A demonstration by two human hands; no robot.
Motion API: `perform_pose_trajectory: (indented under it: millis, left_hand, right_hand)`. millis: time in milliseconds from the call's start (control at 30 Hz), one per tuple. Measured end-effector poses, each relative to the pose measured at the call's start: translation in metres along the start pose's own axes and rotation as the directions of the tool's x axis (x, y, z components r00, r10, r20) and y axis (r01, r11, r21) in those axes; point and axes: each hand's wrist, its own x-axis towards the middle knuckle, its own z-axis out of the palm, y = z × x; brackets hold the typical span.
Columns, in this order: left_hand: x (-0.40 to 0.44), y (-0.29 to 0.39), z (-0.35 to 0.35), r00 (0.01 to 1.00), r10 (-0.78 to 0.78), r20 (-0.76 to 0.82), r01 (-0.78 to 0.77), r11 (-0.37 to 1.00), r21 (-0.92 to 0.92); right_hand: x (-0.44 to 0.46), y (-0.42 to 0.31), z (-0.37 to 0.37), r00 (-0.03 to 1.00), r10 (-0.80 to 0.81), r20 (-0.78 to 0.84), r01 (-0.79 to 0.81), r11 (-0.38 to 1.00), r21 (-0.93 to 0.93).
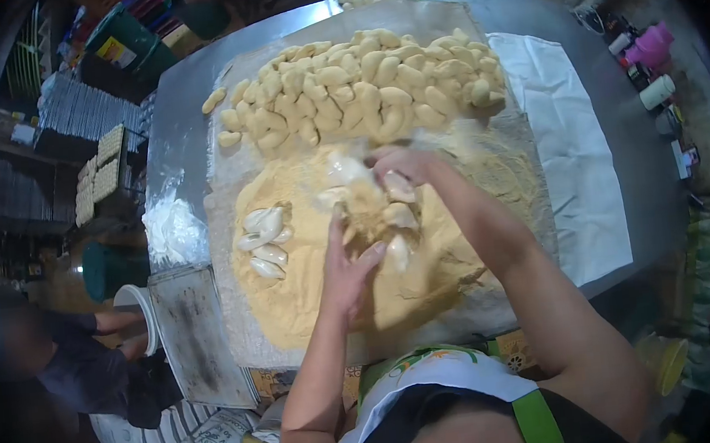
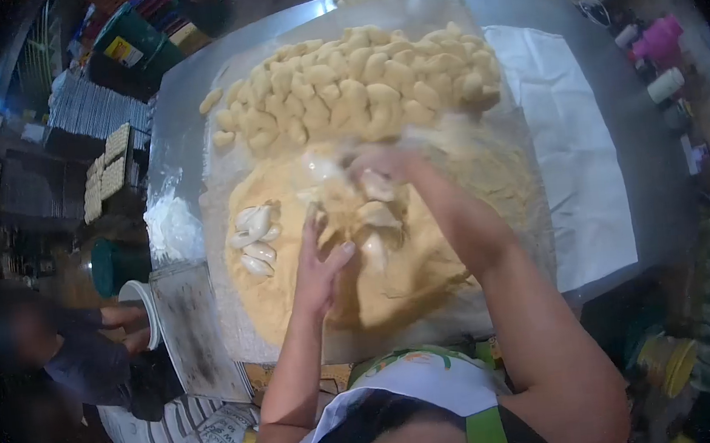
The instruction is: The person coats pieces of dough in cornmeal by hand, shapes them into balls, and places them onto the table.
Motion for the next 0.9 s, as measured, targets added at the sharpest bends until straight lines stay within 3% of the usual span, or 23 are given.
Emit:
perform_pose_trajectory:
  millis: [67, 167, 200, 267, 333, 400, 433, 500, 533, 600, 633, 700, 733, 800, 867, 900]
  left_hand:
    - [-0.001, 0.009, 0.006, 0.987, -0.075, -0.143, 0.120, 0.934, 0.337]
    - [0.058, -0.052, -0.021, 0.991, -0.117, -0.069, 0.135, 0.914, 0.383]
    - [0.073, -0.063, -0.024, 0.990, -0.136, -0.041, 0.141, 0.907, 0.397]
    - [0.085, -0.067, -0.009, 0.997, -0.080, 0.013, 0.068, 0.914, 0.399]
    - [0.097, -0.067, 0.006, 0.993, 0.035, 0.109, -0.074, 0.924, 0.376]
    - [0.092, -0.046, 0.005, 0.998, 0.054, 0.031, -0.061, 0.914, 0.402]
    - [0.086, -0.030, 0.005, 0.996, 0.075, -0.043, -0.050, 0.904, 0.425]
    - [0.091, -0.018, 0.001, 0.989, 0.096, -0.116, -0.035, 0.896, 0.442]
    - [0.100, -0.012, 0.001, 0.991, -0.005, -0.132, 0.062, 0.898, 0.436]
    - [0.117, -0.005, 0.002, 0.964, -0.211, -0.161, 0.261, 0.867, 0.425]
    - [0.130, -0.015, -0.002, 0.962, -0.219, -0.161, 0.268, 0.864, 0.427]
    - [0.171, -0.059, -0.017, 0.983, -0.166, 0.075, 0.128, 0.922, 0.364]
    - [0.181, -0.073, -0.019, 0.973, -0.128, 0.192, 0.062, 0.947, 0.317]
    - [0.139, -0.040, 0.007, 0.972, -0.133, 0.196, 0.058, 0.935, 0.350]
    - [0.088, -0.003, 0.030, 0.973, -0.114, 0.200, 0.022, 0.912, 0.410]
    - [0.084, -0.015, 0.019, 0.972, -0.116, 0.207, 0.022, 0.913, 0.408]
  right_hand:
    - [-0.007, 0.033, -0.026, 0.996, 0.049, -0.081, -0.053, 0.997, -0.054]
    - [-0.001, 0.090, -0.032, 0.900, -0.169, -0.401, -0.076, 0.846, -0.528]
    - [-0.012, 0.081, -0.022, 0.895, -0.174, -0.411, -0.077, 0.847, -0.526]
    - [-0.045, 0.037, 0.016, 0.924, -0.074, -0.376, -0.078, 0.923, -0.376]
    - [-0.061, 0.004, -0.005, 0.956, 0.009, -0.292, -0.134, 0.902, -0.411]
    - [-0.064, -0.013, -0.026, 0.974, 0.199, -0.111, -0.228, 0.840, -0.493]
    - [-0.055, -0.009, -0.033, 0.973, 0.202, -0.112, -0.230, 0.844, -0.485]
    - [-0.020, 0.006, -0.042, 0.918, 0.159, -0.362, -0.331, 0.810, -0.483]
    - [-0.001, 0.015, -0.042, 0.869, 0.128, -0.479, -0.379, 0.794, -0.475]
    - [0.040, 0.044, -0.014, 0.817, -0.181, -0.547, -0.241, 0.755, -0.610]
    - [0.042, 0.035, 0.013, 0.830, -0.215, -0.515, -0.202, 0.745, -0.635]
    - [0.030, 0.012, 0.027, 0.837, -0.242, -0.490, -0.173, 0.733, -0.658]
    - [0.025, 0.001, 0.019, 0.917, -0.076, -0.391, -0.191, 0.777, -0.600]
    - [0.016, -0.015, 0.005, 0.964, 0.238, -0.122, -0.267, 0.840, -0.472]
    - [-0.019, -0.012, -0.026, 0.997, 0.072, -0.036, -0.080, 0.883, -0.463]
    - [-0.044, -0.013, -0.041, 0.990, 0.119, -0.073, -0.140, 0.857, -0.496]
